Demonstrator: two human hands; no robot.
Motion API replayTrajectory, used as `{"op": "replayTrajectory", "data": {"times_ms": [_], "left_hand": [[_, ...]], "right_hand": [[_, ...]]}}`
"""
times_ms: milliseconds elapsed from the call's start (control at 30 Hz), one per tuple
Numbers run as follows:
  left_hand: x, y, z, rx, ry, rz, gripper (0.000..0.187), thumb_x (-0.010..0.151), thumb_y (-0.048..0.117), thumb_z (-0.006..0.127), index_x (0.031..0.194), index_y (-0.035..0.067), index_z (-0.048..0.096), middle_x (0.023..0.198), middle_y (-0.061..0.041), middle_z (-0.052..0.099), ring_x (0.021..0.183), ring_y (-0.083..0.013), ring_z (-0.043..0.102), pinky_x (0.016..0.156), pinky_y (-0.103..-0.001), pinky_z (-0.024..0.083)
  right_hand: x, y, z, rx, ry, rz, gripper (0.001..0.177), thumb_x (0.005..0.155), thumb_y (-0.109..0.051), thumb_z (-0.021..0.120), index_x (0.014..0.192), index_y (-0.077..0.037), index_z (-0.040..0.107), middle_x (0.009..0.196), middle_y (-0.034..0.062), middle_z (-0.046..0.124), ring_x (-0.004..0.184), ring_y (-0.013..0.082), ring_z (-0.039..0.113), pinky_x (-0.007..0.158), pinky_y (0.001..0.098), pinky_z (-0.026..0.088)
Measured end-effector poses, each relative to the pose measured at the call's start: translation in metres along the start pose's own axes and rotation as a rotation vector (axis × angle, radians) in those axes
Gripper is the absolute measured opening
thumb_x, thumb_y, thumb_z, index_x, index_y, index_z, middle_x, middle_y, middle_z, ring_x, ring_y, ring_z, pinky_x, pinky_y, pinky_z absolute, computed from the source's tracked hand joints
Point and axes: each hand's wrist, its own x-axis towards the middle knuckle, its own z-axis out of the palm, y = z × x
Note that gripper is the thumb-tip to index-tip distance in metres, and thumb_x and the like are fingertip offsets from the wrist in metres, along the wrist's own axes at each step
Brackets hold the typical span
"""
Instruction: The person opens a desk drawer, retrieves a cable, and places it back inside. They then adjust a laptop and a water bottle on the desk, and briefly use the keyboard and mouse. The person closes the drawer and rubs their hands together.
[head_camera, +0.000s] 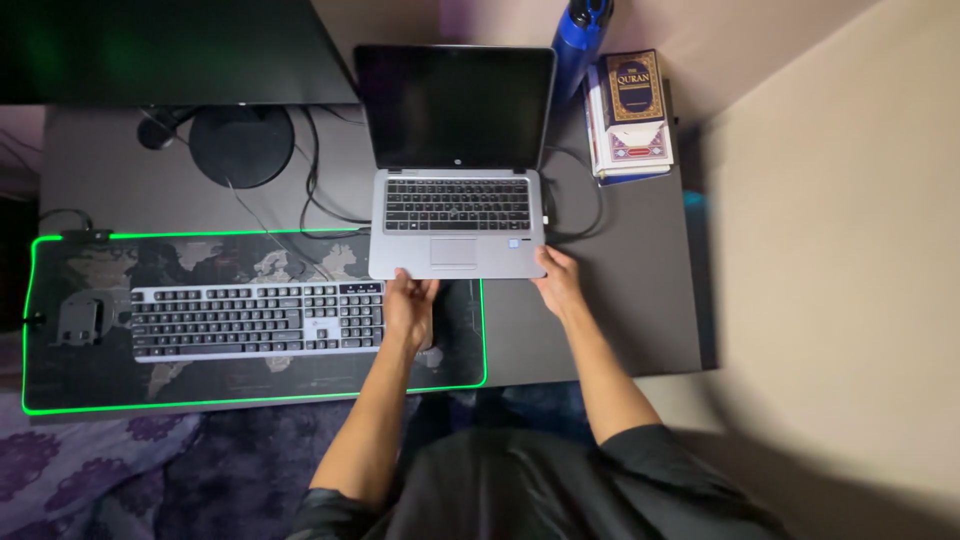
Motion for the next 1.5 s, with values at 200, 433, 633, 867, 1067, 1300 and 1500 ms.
{"op": "replayTrajectory", "data": {"times_ms": [200, 433, 633, 867, 1067, 1300, 1500], "left_hand": [[-0.074, 0.025, 0.114, 0.112, 0.034, -0.076, 0.045, 0.108, 0.027, 0.031, 0.152, 0.019, 0.021, 0.149, -0.02, 0.042, 0.13, -0.0448, 0.055, 0.106, -0.065, 0.048], [-0.105, -0.005, 0.118, 0.038, 0.033, -0.056, 0.045, 0.108, 0.025, 0.028, 0.152, 0.025, 0.017, 0.156, -0.019, 0.036, 0.132, -0.0473, 0.053, 0.103, -0.06, 0.047], [-0.116, -0.048, 0.087, 0.033, 0.014, -0.079, 0.048, 0.112, 0.027, 0.032, 0.156, 0.017, 0.018, 0.153, -0.024, 0.043, 0.129, -0.0473, 0.056, 0.103, -0.06, 0.053], [-0.145, -0.063, 0.104, 0.099, 0.079, -0.17, 0.048, 0.108, 0.026, 0.033, 0.153, 0.023, 0.019, 0.147, -0.018, 0.046, 0.126, -0.0394, 0.058, 0.105, -0.054, 0.052], [-0.138, -0.075, 0.081, 0.171, 0.051, -0.204, 0.043, 0.107, 0.024, 0.04, 0.148, 0.018, 0.03, 0.143, -0.015, 0.049, 0.121, -0.0342, 0.061, 0.104, -0.05, 0.053], [-0.111, -0.063, 0.027, 0.51, 0.235, 0.046, 0.023, 0.11, 0.021, 0.056, 0.12, 0.0, 0.051, 0.094, -0.009, 0.06, 0.077, -0.0219, 0.065, 0.078, -0.039, 0.066], [-0.105, -0.039, 0.031, 0.904, 0.202, 0.156, 0.024, 0.107, 0.021, 0.046, 0.112, 0.0, 0.055, 0.09, -0.013, 0.07, 0.069, -0.0235, 0.076, 0.064, -0.033, 0.064]], "right_hand": [[-0.01, -0.015, -0.013, -0.063, 0.006, 0.005, 0.045, 0.1, -0.021, 0.064, 0.133, 0.01, 0.059, 0.125, 0.0163, 0.068, 0.114, 0.0264, 0.065, 0.106, 0.0512, 0.051], [-0.035, -0.021, -0.039, -0.073, -0.028, 0.012, 0.042, 0.1, -0.019, 0.065, 0.13, 0.01, 0.06, 0.125, 0.0153, 0.068, 0.116, 0.0244, 0.065, 0.105, 0.0465, 0.051], [-0.066, -0.023, -0.068, -0.059, -0.011, 0.051, 0.043, 0.1, -0.021, 0.065, 0.13, 0.009, 0.06, 0.123, 0.0151, 0.068, 0.115, 0.0248, 0.065, 0.104, 0.0474, 0.052], [-0.095, -0.036, -0.09, -0.095, 0.019, 0.051, 0.043, 0.1, -0.02, 0.065, 0.132, 0.008, 0.06, 0.121, 0.0116, 0.068, 0.112, 0.0212, 0.065, 0.103, 0.0439, 0.052], [-0.089, -0.025, -0.116, -0.115, 0.026, 0.009, 0.037, 0.101, -0.019, 0.065, 0.127, 0.007, 0.063, 0.116, 0.0081, 0.069, 0.106, 0.0168, 0.066, 0.096, 0.0389, 0.054], [-0.077, -0.007, -0.131, -0.488, 0.166, 0.007, 0.021, 0.106, -0.015, 0.066, 0.102, 0.005, 0.07, 0.084, 0.0, 0.064, 0.075, 0.0101, 0.058, 0.065, 0.0295, 0.049], [-0.094, -0.034, -0.093, -1.1, 0.43, -0.234, 0.019, 0.087, -0.015, 0.08, 0.097, 0.0, 0.076, 0.084, 0.0073, 0.077, 0.073, 0.0106, 0.07, 0.069, 0.0265, 0.053]]}}
